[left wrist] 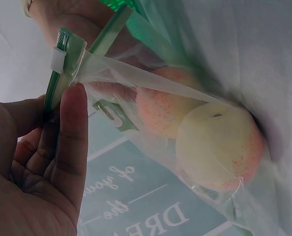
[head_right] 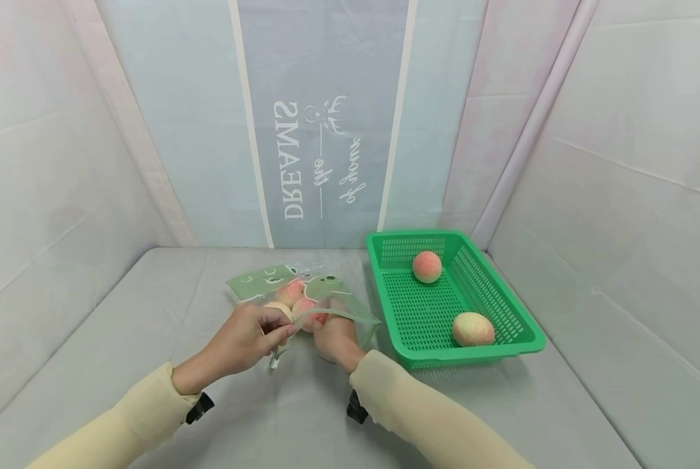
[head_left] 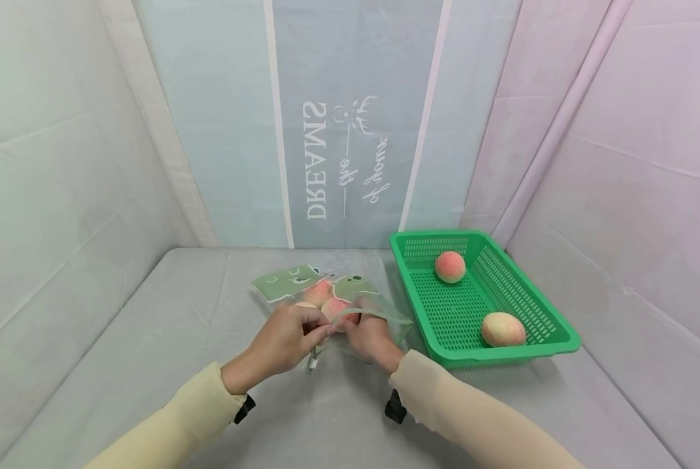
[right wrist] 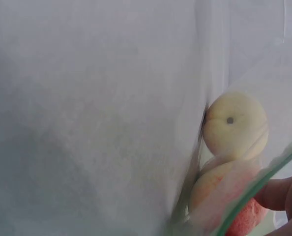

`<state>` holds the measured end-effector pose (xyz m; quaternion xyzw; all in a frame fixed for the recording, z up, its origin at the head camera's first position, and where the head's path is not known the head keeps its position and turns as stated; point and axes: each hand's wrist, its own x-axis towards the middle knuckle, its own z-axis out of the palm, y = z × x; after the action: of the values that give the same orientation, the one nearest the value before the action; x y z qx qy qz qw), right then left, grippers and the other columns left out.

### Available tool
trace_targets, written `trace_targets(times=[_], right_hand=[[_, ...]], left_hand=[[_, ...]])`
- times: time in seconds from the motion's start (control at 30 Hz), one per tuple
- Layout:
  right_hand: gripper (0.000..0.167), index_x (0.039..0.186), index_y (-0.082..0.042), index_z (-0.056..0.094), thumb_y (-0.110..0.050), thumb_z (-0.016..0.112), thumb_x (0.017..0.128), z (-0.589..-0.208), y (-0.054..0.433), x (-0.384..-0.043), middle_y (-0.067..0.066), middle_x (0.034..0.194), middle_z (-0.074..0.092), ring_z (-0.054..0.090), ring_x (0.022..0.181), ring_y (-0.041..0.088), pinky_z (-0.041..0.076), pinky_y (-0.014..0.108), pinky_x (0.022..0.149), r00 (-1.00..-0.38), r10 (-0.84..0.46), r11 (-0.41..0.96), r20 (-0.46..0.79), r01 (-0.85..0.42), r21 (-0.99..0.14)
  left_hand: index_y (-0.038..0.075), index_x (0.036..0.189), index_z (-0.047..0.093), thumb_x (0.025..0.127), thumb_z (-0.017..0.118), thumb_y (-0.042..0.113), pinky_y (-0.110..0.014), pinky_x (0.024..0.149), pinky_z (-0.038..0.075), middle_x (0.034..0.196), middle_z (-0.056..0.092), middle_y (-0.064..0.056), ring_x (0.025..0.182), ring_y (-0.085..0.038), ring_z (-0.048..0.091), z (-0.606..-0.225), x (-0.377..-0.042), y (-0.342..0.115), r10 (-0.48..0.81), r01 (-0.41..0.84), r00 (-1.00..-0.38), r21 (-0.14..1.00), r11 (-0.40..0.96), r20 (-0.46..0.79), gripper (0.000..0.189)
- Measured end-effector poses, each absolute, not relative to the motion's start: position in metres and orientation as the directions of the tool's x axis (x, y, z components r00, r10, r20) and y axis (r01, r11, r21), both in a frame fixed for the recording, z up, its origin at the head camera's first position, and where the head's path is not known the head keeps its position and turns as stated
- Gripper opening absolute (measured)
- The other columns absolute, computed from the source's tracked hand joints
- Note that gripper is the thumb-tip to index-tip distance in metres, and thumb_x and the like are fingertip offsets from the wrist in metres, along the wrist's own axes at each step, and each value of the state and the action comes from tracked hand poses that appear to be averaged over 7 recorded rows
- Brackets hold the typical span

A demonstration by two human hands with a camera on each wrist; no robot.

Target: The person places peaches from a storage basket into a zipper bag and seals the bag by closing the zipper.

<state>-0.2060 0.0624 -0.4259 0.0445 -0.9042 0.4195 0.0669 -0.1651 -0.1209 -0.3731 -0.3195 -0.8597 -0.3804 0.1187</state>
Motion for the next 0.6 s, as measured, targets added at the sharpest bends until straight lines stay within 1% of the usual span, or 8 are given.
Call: trace_targets(times=[0.13, 0.23, 0.37, 0.47, 0.6], right_hand=[[0.027, 0.08, -0.013, 0.051, -0.016, 0.071, 0.098, -0.426, 0.062, -0.211, 0.003, 0.073, 0.05, 0.048, 0.063, 0.018, 0.041, 0.031, 0.057, -0.99, -0.015, 0.642, 0.141, -0.118, -0.757], [0.035, 0.071, -0.014, 0.047, -0.017, 0.066, 0.1, -0.426, 0.059, -0.214, -0.001, 0.064, 0.043, 0.042, 0.057, 0.016, 0.037, 0.03, 0.052, -0.991, -0.011, 0.657, 0.135, -0.109, -0.746], [0.039, 0.069, -0.014, 0.041, -0.014, 0.064, 0.1, -0.427, 0.056, -0.217, -0.002, 0.061, 0.033, 0.036, 0.055, 0.015, 0.032, 0.029, 0.052, -0.988, -0.014, 0.661, 0.152, -0.123, -0.74], [0.034, 0.073, -0.014, 0.042, -0.013, 0.063, 0.1, -0.428, 0.053, -0.22, -0.002, 0.063, 0.035, 0.037, 0.057, 0.016, 0.034, 0.029, 0.055, -0.986, -0.011, 0.66, 0.169, -0.134, -0.739], [0.037, 0.069, -0.015, 0.041, -0.014, 0.061, 0.1, -0.427, 0.051, -0.223, -0.002, 0.062, 0.034, 0.037, 0.054, 0.016, 0.034, 0.028, 0.052, -0.987, 0.005, 0.668, 0.163, -0.118, -0.735]], left_hand=[[0.016, 0.067, 0.068, 0.091, 0.079, 0.009, -0.023, 0.054, 0.044, 0.067, 0.054, 0.013, 0.061, -0.004, 0.049, -0.374, -0.166, -0.121, 0.462, 0.652, -0.758, 0.566, 0.505, 0.461, 0.027], [0.016, 0.066, 0.067, 0.09, 0.08, 0.009, -0.023, 0.056, 0.044, 0.066, 0.053, 0.014, 0.063, -0.004, 0.049, -0.375, -0.166, -0.121, 0.463, 0.661, -0.75, 0.555, 0.505, 0.472, 0.028], [0.019, 0.063, 0.065, 0.09, 0.081, 0.011, -0.023, 0.057, 0.044, 0.064, 0.051, 0.015, 0.064, -0.005, 0.048, -0.374, -0.167, -0.121, 0.467, 0.67, -0.743, 0.54, 0.51, 0.48, 0.032], [0.019, 0.063, 0.064, 0.089, 0.081, 0.01, -0.023, 0.056, 0.043, 0.062, 0.05, 0.015, 0.062, -0.005, 0.047, -0.374, -0.166, -0.121, 0.47, 0.671, -0.741, 0.542, 0.505, 0.48, 0.033], [0.018, 0.063, 0.064, 0.09, 0.08, 0.009, -0.022, 0.053, 0.041, 0.059, 0.05, 0.015, 0.058, -0.004, 0.046, -0.373, -0.167, -0.121, 0.474, 0.666, -0.745, 0.561, 0.492, 0.469, 0.032]])
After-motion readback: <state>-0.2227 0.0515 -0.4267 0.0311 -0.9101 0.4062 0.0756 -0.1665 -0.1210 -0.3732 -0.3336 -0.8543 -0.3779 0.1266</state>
